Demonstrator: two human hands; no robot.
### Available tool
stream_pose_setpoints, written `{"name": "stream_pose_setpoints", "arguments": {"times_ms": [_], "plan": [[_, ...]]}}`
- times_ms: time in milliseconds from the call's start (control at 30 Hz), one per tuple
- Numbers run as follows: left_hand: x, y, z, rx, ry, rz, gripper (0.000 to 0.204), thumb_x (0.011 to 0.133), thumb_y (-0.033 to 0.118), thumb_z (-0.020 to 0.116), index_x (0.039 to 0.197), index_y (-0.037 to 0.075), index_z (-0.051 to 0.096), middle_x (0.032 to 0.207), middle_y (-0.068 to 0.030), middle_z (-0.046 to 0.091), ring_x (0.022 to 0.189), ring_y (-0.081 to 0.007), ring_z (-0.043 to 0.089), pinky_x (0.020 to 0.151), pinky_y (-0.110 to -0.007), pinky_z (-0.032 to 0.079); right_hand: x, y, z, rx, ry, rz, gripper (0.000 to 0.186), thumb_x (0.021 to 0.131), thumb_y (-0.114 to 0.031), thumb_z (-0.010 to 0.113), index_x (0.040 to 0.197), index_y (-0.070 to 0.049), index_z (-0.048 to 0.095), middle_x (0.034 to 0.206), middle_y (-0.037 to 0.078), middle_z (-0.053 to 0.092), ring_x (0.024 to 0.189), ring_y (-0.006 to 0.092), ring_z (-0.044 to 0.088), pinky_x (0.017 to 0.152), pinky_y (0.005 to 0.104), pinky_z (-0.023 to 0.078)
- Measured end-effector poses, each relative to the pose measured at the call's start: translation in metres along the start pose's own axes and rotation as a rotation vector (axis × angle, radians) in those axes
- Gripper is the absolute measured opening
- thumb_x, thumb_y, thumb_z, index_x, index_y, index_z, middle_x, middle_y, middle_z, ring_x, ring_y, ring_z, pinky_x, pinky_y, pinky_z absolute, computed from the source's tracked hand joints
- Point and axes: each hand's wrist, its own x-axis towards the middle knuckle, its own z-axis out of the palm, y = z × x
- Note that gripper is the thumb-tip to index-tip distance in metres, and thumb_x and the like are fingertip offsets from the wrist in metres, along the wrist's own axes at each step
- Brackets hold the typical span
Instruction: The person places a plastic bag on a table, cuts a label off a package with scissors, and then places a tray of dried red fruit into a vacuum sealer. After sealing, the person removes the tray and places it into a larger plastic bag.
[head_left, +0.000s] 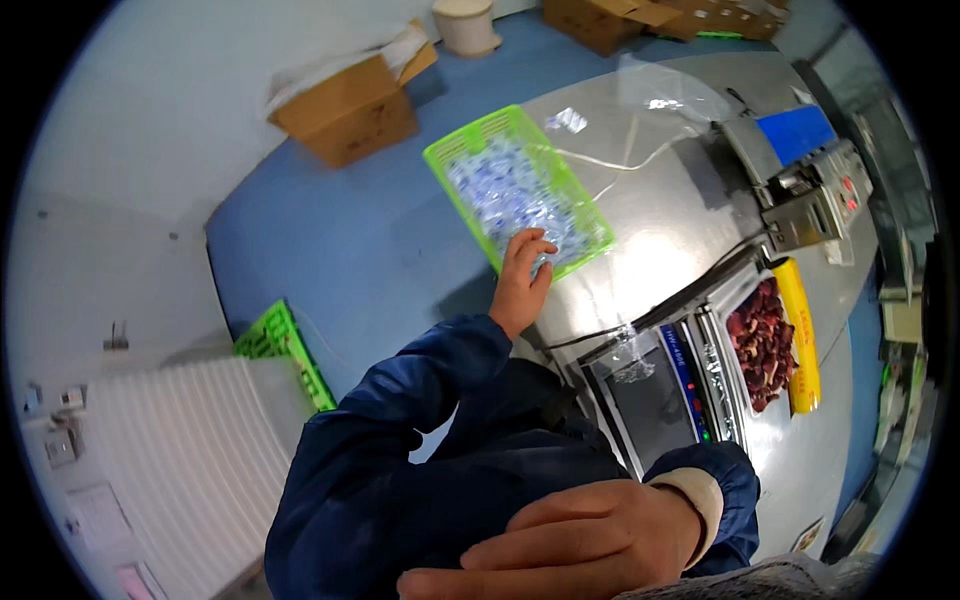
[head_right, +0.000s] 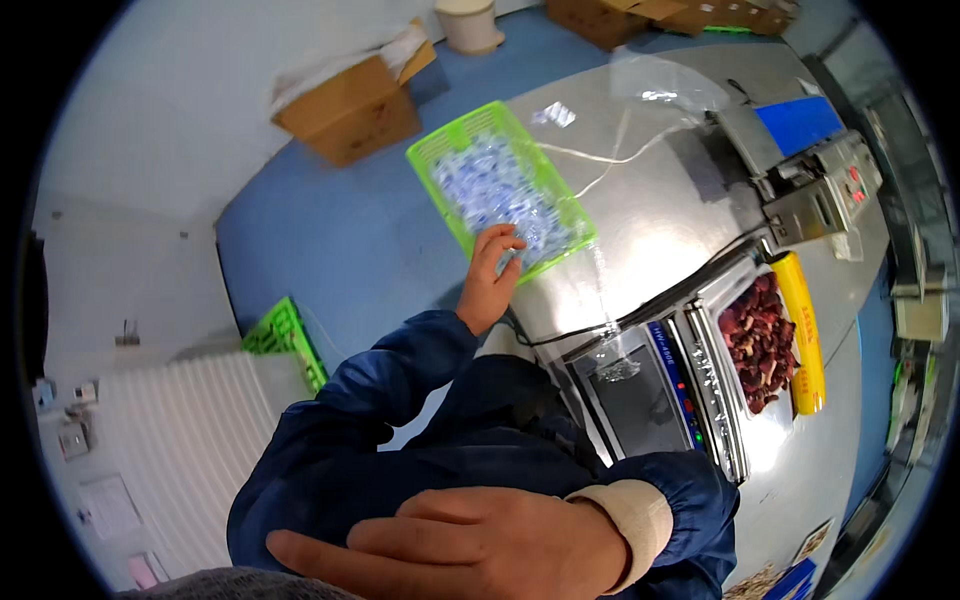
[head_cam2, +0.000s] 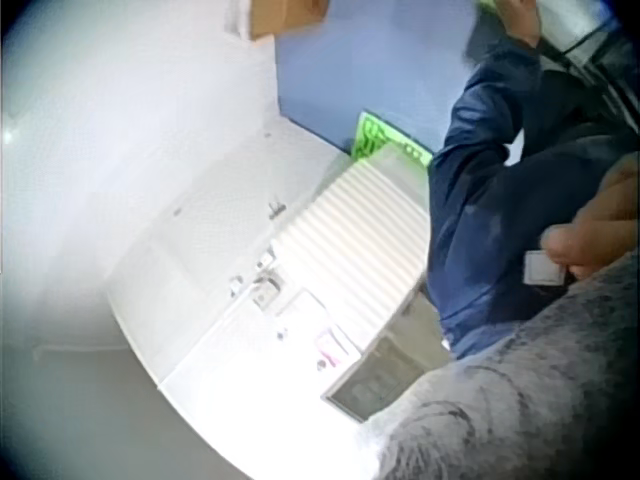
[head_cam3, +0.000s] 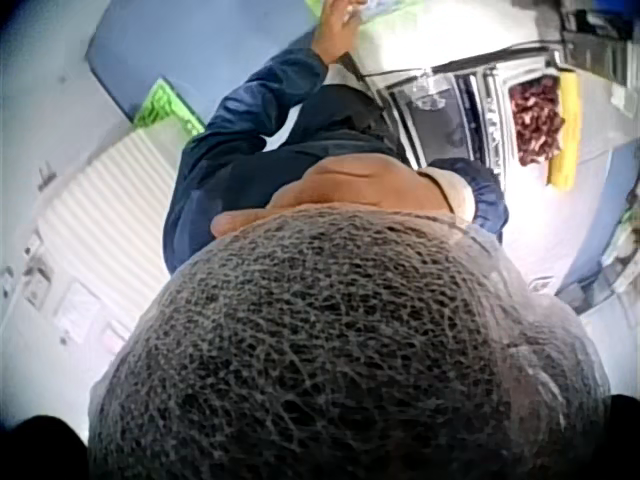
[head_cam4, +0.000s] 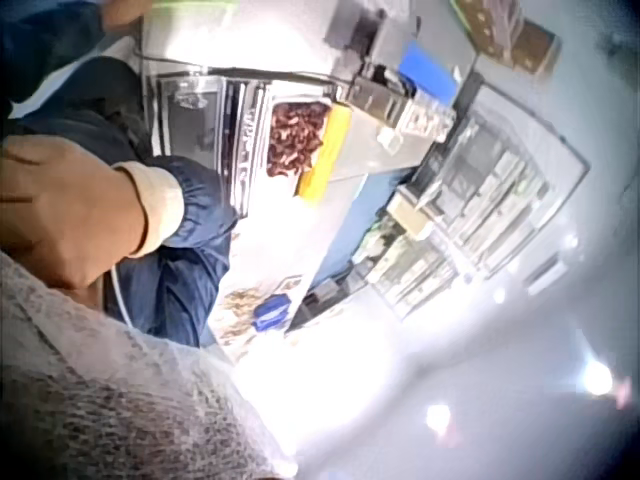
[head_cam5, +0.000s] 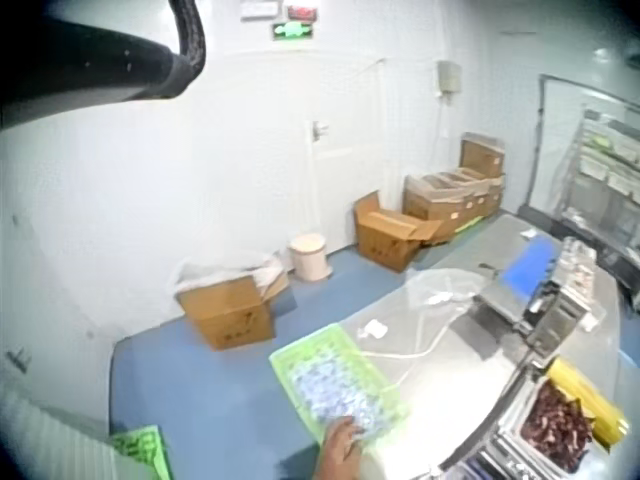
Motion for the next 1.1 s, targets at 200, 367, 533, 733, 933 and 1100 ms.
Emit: {"name": "stream_pose_setpoints", "arguments": {"times_ms": [200,367,533,733,933,1100], "plan": [[-0.044,-0.026,-0.070,-0.012,0.208,-0.291,0.021,0.081,-0.001,0.050,0.101,0.005,0.054,0.118,-0.0108,0.044,0.106,-0.0239,0.047,0.085,-0.030,0.040,0.014,0.021,0.040,0.181,0.019,-0.055,0.030,0.079,-0.016,0.052,0.103,0.002,0.057,0.116,0.022,0.053,0.074,0.0179,0.055,0.063,0.0251,0.046],[-0.026,-0.028,-0.073,-0.091,0.204,-0.189,0.018,0.083,-0.001,0.049,0.100,0.003,0.053,0.106,-0.0078,0.050,0.090,-0.0165,0.052,0.073,-0.026,0.043,0.023,0.017,0.036,0.127,0.035,-0.024,0.031,0.079,-0.017,0.051,0.101,0.003,0.057,0.116,0.024,0.053,0.072,0.0185,0.055,0.063,0.0252,0.046],[-0.015,-0.041,-0.041,-0.268,0.088,-0.286,0.018,0.086,-0.001,0.050,0.103,0.003,0.052,0.096,-0.0042,0.053,0.082,-0.0121,0.053,0.069,-0.024,0.042,0.021,0.003,0.029,0.042,0.071,0.080,0.032,0.079,-0.019,0.050,0.099,0.005,0.057,0.116,0.026,0.052,0.071,0.0191,0.055,0.062,0.0252,0.046],[-0.015,-0.038,0.016,-0.295,-0.073,-0.177,0.016,0.086,0.000,0.050,0.100,0.003,0.053,0.098,-0.0054,0.052,0.086,-0.0135,0.053,0.074,-0.025,0.043,-0.007,-0.014,0.011,-0.030,-0.002,0.217,0.033,0.080,-0.016,0.048,0.104,0.005,0.055,0.119,0.028,0.049,0.069,0.0193,0.056,0.062,0.0261,0.047],[-0.019,-0.024,0.047,-0.375,-0.170,-0.166,0.016,0.087,0.001,0.049,0.103,0.002,0.052,0.096,-0.0039,0.054,0.090,-0.0110,0.052,0.081,-0.023,0.041,-0.024,-0.057,-0.006,-0.107,0.013,0.329,0.028,0.082,-0.009,0.054,0.107,0.003,0.058,0.120,0.030,0.048,0.068,0.0195,0.057,0.060,0.0257,0.047],[-0.035,-0.002,0.060,-0.356,-0.243,-0.162,0.014,0.088,0.008,0.052,0.101,0.003,0.054,0.098,-0.0056,0.054,0.089,-0.0127,0.054,0.077,-0.025,0.044,-0.023,-0.110,-0.029,-0.043,-0.189,0.651,0.036,0.084,-0.016,0.054,0.116,-0.001,0.053,0.100,0.015,0.062,0.064,0.0172,0.059,0.053,0.0277,0.046]]}}
